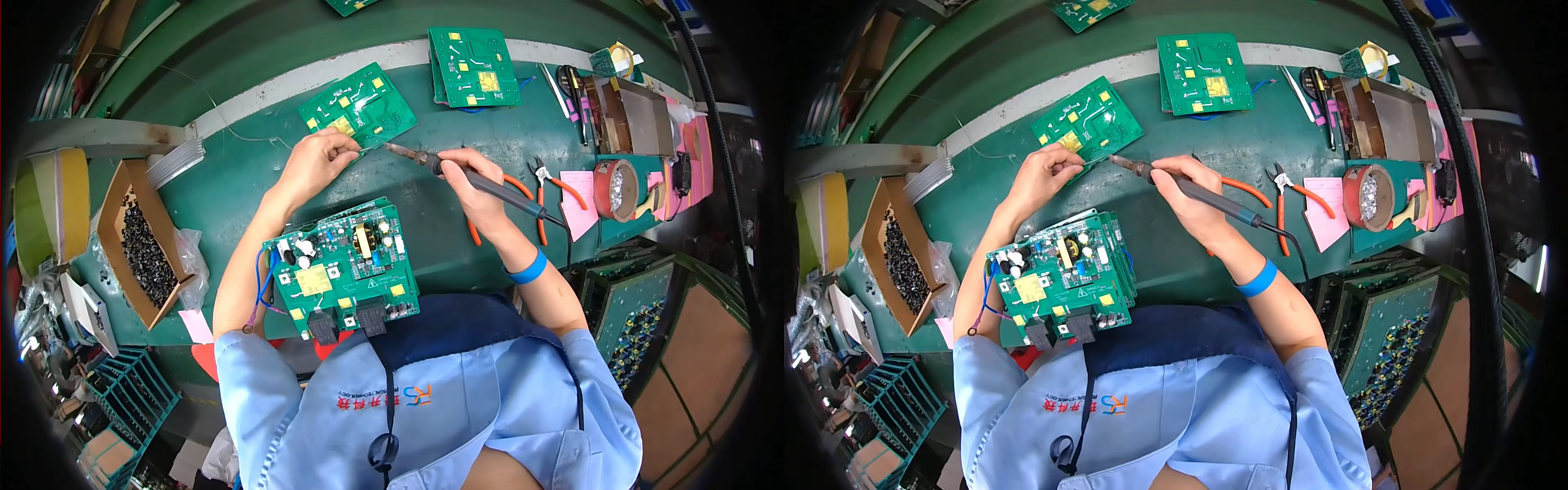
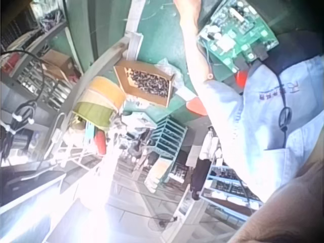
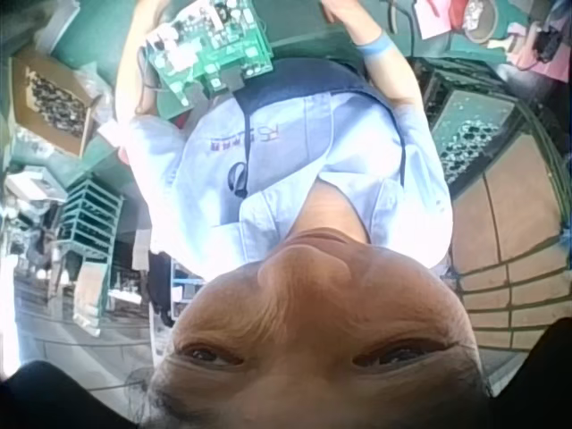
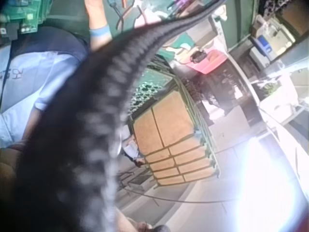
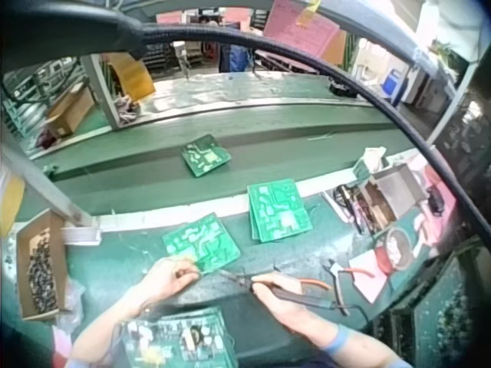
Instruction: The person assembles green circuit boards at a factory workstation. They pick up boards, use a soldering iron to attach components, and use pliers to trim wires. The person handles multiple boards, stacking them on the table as they work.
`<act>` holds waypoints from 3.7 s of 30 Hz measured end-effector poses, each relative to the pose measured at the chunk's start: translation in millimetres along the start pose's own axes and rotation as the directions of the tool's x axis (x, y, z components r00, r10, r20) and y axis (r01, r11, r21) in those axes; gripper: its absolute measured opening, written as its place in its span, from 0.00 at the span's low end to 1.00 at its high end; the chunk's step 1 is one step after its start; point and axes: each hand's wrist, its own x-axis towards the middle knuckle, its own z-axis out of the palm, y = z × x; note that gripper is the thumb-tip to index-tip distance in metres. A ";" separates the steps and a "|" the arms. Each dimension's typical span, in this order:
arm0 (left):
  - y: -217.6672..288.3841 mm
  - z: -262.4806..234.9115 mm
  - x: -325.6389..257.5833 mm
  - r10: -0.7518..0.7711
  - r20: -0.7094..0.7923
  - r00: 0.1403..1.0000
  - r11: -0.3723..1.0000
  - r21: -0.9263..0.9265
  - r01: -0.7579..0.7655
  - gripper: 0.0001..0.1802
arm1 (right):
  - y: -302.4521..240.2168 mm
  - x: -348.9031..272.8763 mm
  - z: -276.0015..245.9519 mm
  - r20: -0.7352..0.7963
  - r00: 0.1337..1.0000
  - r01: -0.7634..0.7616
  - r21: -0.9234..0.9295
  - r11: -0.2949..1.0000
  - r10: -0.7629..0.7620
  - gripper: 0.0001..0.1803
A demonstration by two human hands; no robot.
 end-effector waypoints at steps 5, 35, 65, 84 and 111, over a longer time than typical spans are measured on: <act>-0.3 1.9 0.3 0.016 -0.017 1.000 0.999 0.031 -0.016 0.05 | 7.3 1.7 2.1 -0.008 0.999 -0.037 -0.043 0.998 0.036 0.06; -11.2 -18.0 0.4 -0.034 -0.134 0.990 0.999 -0.047 0.028 0.06 | 1.5 -2.5 -18.6 -0.076 0.991 -0.091 0.191 0.977 0.108 0.08; -59.8 -27.4 24.6 -0.471 0.109 0.875 0.532 -0.756 0.381 0.18 | 43.8 13.7 -364.9 -0.543 0.634 0.157 0.787 0.596 0.551 0.23; -52.9 -31.2 29.8 -0.309 0.229 0.923 0.419 -0.838 0.348 0.10 | 82.1 -12.6 -385.5 -0.326 0.827 0.005 0.819 0.573 0.459 0.18; 133.3 -86.9 -81.9 0.837 -0.087 0.541 0.403 0.766 -0.500 0.18 | -112.4 34.5 -19.2 0.540 0.827 -0.482 0.543 0.687 0.153 0.11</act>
